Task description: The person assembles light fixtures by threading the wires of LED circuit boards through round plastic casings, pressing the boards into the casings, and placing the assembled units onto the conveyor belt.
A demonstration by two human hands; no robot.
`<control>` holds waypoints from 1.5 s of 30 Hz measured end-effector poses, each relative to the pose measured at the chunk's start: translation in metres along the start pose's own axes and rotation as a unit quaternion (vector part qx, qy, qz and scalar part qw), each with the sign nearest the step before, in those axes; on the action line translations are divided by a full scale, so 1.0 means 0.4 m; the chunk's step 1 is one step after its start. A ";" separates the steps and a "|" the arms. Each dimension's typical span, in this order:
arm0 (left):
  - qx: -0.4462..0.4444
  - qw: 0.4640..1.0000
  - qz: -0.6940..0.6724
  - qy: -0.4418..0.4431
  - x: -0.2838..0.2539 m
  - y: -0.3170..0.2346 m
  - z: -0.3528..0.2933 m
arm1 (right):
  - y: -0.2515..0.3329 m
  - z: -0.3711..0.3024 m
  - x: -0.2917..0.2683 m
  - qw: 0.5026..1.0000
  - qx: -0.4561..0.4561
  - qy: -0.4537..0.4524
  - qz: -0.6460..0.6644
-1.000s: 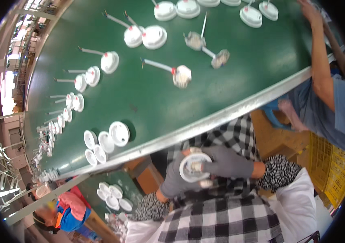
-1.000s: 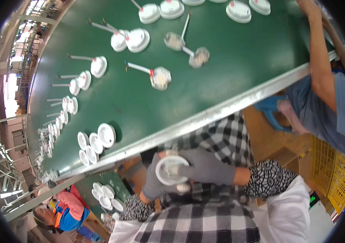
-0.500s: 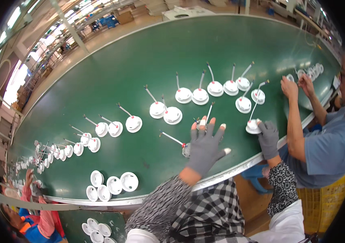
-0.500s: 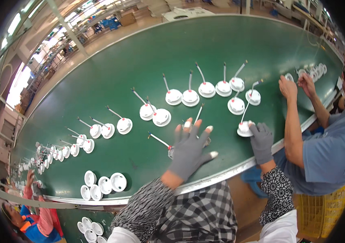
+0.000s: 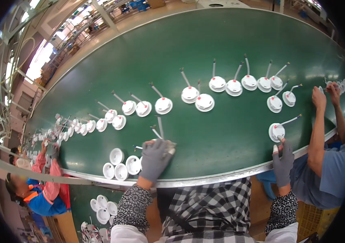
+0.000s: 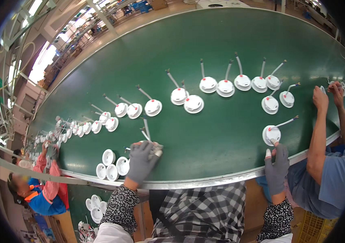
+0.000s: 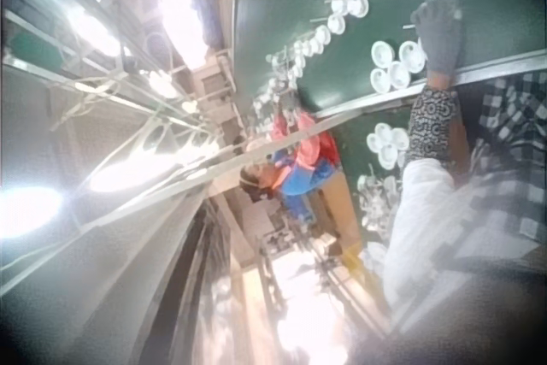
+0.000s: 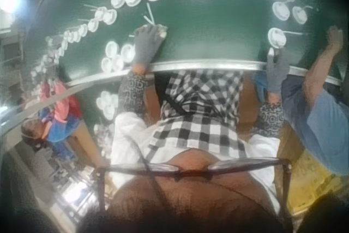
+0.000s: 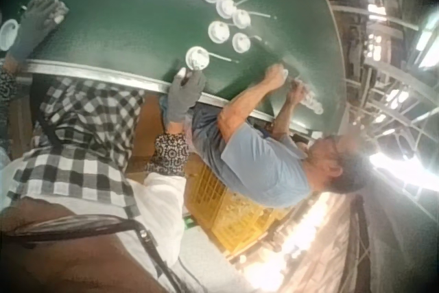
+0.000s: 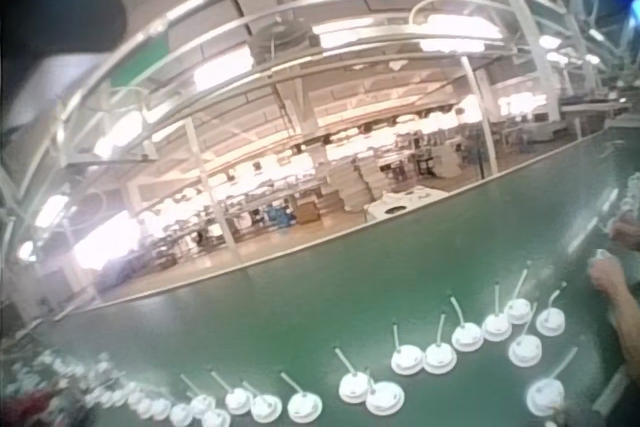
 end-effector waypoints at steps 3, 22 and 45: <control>-0.058 0.995 0.075 -0.033 -0.058 0.134 -0.045 | 0.125 0.021 0.040 0.998 -0.032 0.020 0.050; -0.094 0.615 -0.783 0.014 -0.061 -0.239 -0.130 | 0.544 -0.145 0.248 0.676 0.179 0.423 0.577; -0.128 0.755 -0.548 0.335 -0.035 -0.230 -0.190 | 0.415 -0.174 0.153 0.695 0.212 0.507 0.464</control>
Point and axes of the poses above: each hand's wrist, its own z-axis towards the middle knuckle, its own x-axis out of the palm, y = z × x, the point moved 5 cm from there along z, towards the middle knuckle, and after that the axes turned 1 degree about -y, right-handed, at the moved point
